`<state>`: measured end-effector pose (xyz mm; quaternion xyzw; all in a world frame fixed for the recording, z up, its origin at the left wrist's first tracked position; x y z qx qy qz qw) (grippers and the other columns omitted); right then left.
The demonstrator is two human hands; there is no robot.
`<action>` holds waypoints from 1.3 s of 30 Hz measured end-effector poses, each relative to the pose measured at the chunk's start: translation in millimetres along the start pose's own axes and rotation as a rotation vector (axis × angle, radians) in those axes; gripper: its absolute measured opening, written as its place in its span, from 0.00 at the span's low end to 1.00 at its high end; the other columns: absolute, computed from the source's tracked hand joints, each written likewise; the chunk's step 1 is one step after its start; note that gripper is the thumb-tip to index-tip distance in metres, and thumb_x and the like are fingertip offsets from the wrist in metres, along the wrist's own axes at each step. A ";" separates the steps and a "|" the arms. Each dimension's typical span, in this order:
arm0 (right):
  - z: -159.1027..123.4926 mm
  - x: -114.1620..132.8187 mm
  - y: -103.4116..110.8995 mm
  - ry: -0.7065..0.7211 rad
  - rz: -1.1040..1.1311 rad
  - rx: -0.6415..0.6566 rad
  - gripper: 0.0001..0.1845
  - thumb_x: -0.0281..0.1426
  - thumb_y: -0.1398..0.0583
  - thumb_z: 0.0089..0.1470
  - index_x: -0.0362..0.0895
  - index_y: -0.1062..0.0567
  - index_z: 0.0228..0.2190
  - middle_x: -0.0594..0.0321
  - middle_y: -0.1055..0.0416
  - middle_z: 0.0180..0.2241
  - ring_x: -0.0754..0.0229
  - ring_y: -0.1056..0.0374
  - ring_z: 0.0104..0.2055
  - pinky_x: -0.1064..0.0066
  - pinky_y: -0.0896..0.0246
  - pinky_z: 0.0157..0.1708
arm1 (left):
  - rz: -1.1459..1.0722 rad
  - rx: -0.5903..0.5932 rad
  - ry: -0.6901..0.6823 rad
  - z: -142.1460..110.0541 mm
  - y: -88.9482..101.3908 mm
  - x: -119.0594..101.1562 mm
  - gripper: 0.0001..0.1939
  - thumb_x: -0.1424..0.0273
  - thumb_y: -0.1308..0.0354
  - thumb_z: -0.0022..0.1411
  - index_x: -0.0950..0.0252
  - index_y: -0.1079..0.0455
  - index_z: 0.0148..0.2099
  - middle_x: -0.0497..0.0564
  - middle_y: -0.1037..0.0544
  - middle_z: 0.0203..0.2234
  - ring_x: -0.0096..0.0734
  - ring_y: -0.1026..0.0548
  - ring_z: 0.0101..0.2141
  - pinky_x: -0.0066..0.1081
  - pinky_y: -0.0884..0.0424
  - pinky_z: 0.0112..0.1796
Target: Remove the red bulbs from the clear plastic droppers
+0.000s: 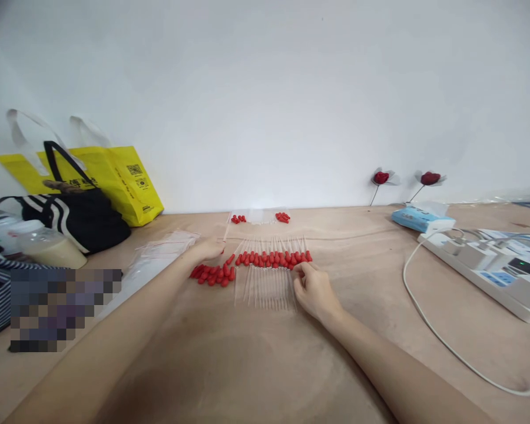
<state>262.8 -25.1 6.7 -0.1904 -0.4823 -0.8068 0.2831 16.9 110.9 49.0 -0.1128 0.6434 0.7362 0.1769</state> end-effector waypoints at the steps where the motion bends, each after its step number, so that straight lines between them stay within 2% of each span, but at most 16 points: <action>1: -0.1 -0.2 -0.3 0.002 0.001 0.001 0.09 0.28 0.50 0.47 0.43 0.30 0.26 0.63 0.30 0.24 0.64 0.37 0.21 0.73 0.44 0.22 | 0.038 -0.004 0.013 -2.3 5.5 0.4 0.06 0.68 0.47 0.45 0.64 0.34 0.22 0.57 0.24 0.25 0.47 0.27 0.34 0.37 0.36 0.34; 5: -0.6 -0.2 -1.4 0.021 0.005 -0.013 0.09 0.28 0.50 0.47 0.43 0.30 0.25 0.63 0.31 0.24 0.64 0.37 0.22 0.73 0.43 0.23 | 0.173 -0.055 0.003 -26.1 26.2 -2.7 0.06 0.69 0.52 0.52 0.64 0.35 0.30 0.58 0.25 0.29 0.49 0.29 0.36 0.43 0.39 0.37; 8: -1.6 4.2 0.5 0.086 0.006 -0.071 0.08 0.28 0.50 0.49 0.44 0.31 0.26 0.62 0.31 0.24 0.63 0.36 0.23 0.72 0.40 0.25 | 0.217 -0.088 -0.090 -57.6 31.1 -9.8 0.07 0.70 0.55 0.55 0.64 0.37 0.34 0.54 0.26 0.28 0.43 0.29 0.36 0.41 0.40 0.39; 9: -2.5 7.8 2.6 0.131 -0.007 -0.111 0.08 0.28 0.50 0.49 0.43 0.30 0.28 0.61 0.31 0.26 0.62 0.35 0.26 0.71 0.39 0.28 | 0.225 -0.093 -0.143 -69.5 29.6 -13.0 0.06 0.71 0.56 0.56 0.64 0.38 0.34 0.53 0.26 0.28 0.40 0.29 0.35 0.38 0.40 0.39; 11: -6.1 19.3 8.1 0.259 -0.070 -0.198 0.10 0.29 0.48 0.50 0.43 0.30 0.34 0.57 0.30 0.33 0.58 0.34 0.34 0.66 0.38 0.35 | 0.234 -0.117 -0.364 -94.5 22.6 -24.0 0.07 0.71 0.58 0.58 0.64 0.39 0.33 0.52 0.27 0.27 0.36 0.29 0.32 0.33 0.38 0.34; 13: -11.9 34.8 11.0 0.416 -0.170 -0.238 0.16 0.30 0.47 0.50 0.43 0.32 0.42 0.53 0.32 0.40 0.55 0.36 0.43 0.62 0.41 0.42 | 0.268 -0.170 -0.535 -116.5 12.8 -31.3 0.09 0.71 0.59 0.59 0.65 0.39 0.31 0.52 0.28 0.27 0.34 0.30 0.29 0.32 0.38 0.31; 17: -23.5 61.6 1.6 0.670 -0.361 -0.135 0.20 0.30 0.47 0.52 0.48 0.36 0.49 0.58 0.35 0.48 0.54 0.43 0.52 0.53 0.56 0.53 | 0.375 -0.381 -0.871 -147.1 -6.1 -42.3 0.08 0.74 0.56 0.59 0.65 0.38 0.29 0.50 0.29 0.25 0.32 0.32 0.28 0.35 0.39 0.35; 20: -27.4 69.3 -11.1 0.757 -0.398 -0.064 0.19 0.28 0.47 0.53 0.50 0.36 0.48 0.62 0.33 0.46 0.55 0.44 0.53 0.47 0.68 0.55 | 0.390 -0.457 -1.003 -154.9 -14.3 -46.1 0.07 0.76 0.54 0.58 0.65 0.38 0.29 0.49 0.28 0.26 0.30 0.32 0.28 0.35 0.40 0.37; 24: -26.4 68.8 -20.7 0.750 -0.358 -0.084 0.15 0.28 0.47 0.54 0.49 0.32 0.44 0.63 0.28 0.39 0.55 0.41 0.51 0.44 0.72 0.55 | 0.339 -0.467 -1.031 -156.0 -14.6 -49.1 0.08 0.75 0.54 0.59 0.65 0.37 0.29 0.48 0.27 0.26 0.28 0.31 0.29 0.35 0.39 0.38; 27: -26.9 68.7 -21.2 0.738 -0.319 -0.113 0.14 0.25 0.48 0.54 0.48 0.30 0.41 0.64 0.26 0.34 0.57 0.39 0.50 0.44 0.73 0.55 | 0.274 -0.470 -1.000 -156.6 -12.6 -50.9 0.07 0.74 0.54 0.59 0.64 0.35 0.31 0.49 0.26 0.27 0.28 0.29 0.31 0.36 0.38 0.40; 32: -31.0 71.1 -19.6 0.783 -0.304 -0.148 0.14 0.24 0.49 0.54 0.46 0.30 0.40 0.64 0.26 0.36 0.57 0.40 0.51 0.45 0.76 0.56 | 0.178 -0.478 -0.970 -157.4 -13.3 -54.3 0.11 0.70 0.53 0.60 0.66 0.33 0.43 0.53 0.26 0.42 0.35 0.32 0.45 0.41 0.43 0.48; 39: -34.4 69.8 -23.0 0.875 -0.292 -0.124 0.15 0.23 0.52 0.55 0.43 0.29 0.39 0.62 0.26 0.36 0.58 0.40 0.51 0.50 0.66 0.58 | 0.155 -0.419 -0.979 -155.7 -17.9 -49.1 0.09 0.72 0.52 0.60 0.61 0.30 0.36 0.46 0.26 0.43 0.36 0.34 0.49 0.46 0.49 0.52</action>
Point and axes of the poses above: each hand's wrist, its own z-axis towards the middle knuckle, its own y-axis out of the back of the hand, x = y × z, the point moved 5 cm from there along z, towards the middle knuckle
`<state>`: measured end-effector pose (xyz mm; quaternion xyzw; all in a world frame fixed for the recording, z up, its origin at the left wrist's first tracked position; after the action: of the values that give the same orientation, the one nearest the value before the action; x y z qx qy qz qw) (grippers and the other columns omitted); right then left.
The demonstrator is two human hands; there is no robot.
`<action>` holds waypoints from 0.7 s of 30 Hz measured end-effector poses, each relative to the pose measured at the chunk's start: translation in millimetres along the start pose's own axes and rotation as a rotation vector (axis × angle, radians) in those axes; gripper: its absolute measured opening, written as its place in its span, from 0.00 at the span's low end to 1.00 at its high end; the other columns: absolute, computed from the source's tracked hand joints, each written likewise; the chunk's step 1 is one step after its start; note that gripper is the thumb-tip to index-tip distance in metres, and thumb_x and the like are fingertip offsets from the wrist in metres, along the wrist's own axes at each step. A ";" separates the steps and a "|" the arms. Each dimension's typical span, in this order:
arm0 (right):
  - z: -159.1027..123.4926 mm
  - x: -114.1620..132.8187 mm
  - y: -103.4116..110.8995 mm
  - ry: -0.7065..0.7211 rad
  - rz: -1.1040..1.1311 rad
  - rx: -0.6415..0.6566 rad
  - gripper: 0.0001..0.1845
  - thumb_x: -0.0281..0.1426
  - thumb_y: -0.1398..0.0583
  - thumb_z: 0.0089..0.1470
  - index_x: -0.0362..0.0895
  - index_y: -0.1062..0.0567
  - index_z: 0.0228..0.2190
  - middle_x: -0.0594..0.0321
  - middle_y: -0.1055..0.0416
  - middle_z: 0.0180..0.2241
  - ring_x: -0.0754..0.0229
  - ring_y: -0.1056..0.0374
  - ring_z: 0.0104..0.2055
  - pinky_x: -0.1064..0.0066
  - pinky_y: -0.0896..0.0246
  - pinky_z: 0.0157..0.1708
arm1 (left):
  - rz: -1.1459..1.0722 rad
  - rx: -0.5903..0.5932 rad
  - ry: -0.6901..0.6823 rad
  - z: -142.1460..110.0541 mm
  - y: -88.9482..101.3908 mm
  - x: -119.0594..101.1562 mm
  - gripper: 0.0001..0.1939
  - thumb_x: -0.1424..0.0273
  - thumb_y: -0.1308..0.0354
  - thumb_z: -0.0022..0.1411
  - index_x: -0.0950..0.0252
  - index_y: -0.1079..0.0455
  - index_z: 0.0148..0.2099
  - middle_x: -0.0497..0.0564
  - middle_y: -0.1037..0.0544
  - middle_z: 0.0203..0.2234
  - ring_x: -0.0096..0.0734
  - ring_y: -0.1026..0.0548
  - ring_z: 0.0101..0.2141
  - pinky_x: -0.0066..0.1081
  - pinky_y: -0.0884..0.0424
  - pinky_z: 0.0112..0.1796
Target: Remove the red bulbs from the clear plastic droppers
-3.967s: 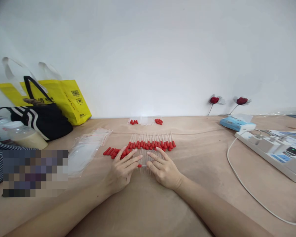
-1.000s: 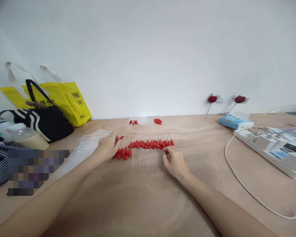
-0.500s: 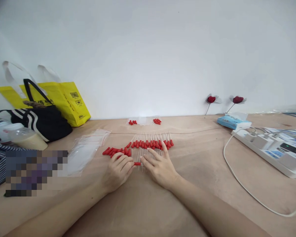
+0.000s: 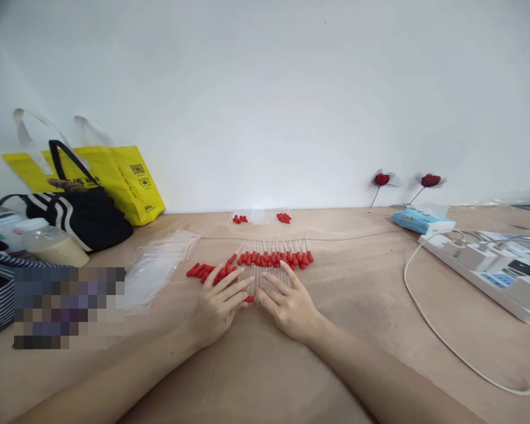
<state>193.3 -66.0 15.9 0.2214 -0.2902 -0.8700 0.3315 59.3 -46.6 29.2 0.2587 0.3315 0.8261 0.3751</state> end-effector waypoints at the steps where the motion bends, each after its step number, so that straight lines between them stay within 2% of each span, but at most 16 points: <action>1: -0.2 0.3 0.5 0.006 0.003 -0.005 0.14 0.23 0.52 0.55 0.43 0.29 0.38 0.62 0.26 0.35 0.58 0.40 0.51 0.50 0.65 0.58 | -0.001 0.008 0.002 -0.8 -0.2 0.7 0.08 0.72 0.51 0.60 0.60 0.30 0.35 0.45 0.26 0.43 0.36 0.35 0.49 0.47 0.50 0.51; 11: -1.7 1.0 1.0 0.011 0.002 -0.028 0.13 0.20 0.52 0.54 0.40 0.29 0.34 0.61 0.26 0.30 0.57 0.37 0.48 0.50 0.62 0.57 | -0.042 0.011 0.034 -4.3 -1.2 2.8 0.11 0.77 0.53 0.58 0.60 0.31 0.35 0.43 0.26 0.42 0.38 0.35 0.48 0.48 0.50 0.50; 21: -1.4 0.1 -0.1 0.015 0.017 -0.023 0.12 0.21 0.52 0.54 0.42 0.30 0.35 0.61 0.26 0.31 0.58 0.39 0.50 0.51 0.62 0.57 | -0.040 -0.042 0.014 -5.6 3.6 1.3 0.12 0.77 0.55 0.58 0.60 0.31 0.34 0.43 0.25 0.41 0.37 0.34 0.45 0.46 0.49 0.49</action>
<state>194.0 -66.5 14.8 0.2219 -0.2796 -0.8686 0.3435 53.1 -49.4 28.5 0.2384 0.3217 0.8270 0.3947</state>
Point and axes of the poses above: each hand's wrist, its own z-axis towards the middle knuckle, its own y-axis out of the back of the hand, x = y × z, the point moved 5 cm from there along z, towards the middle knuckle
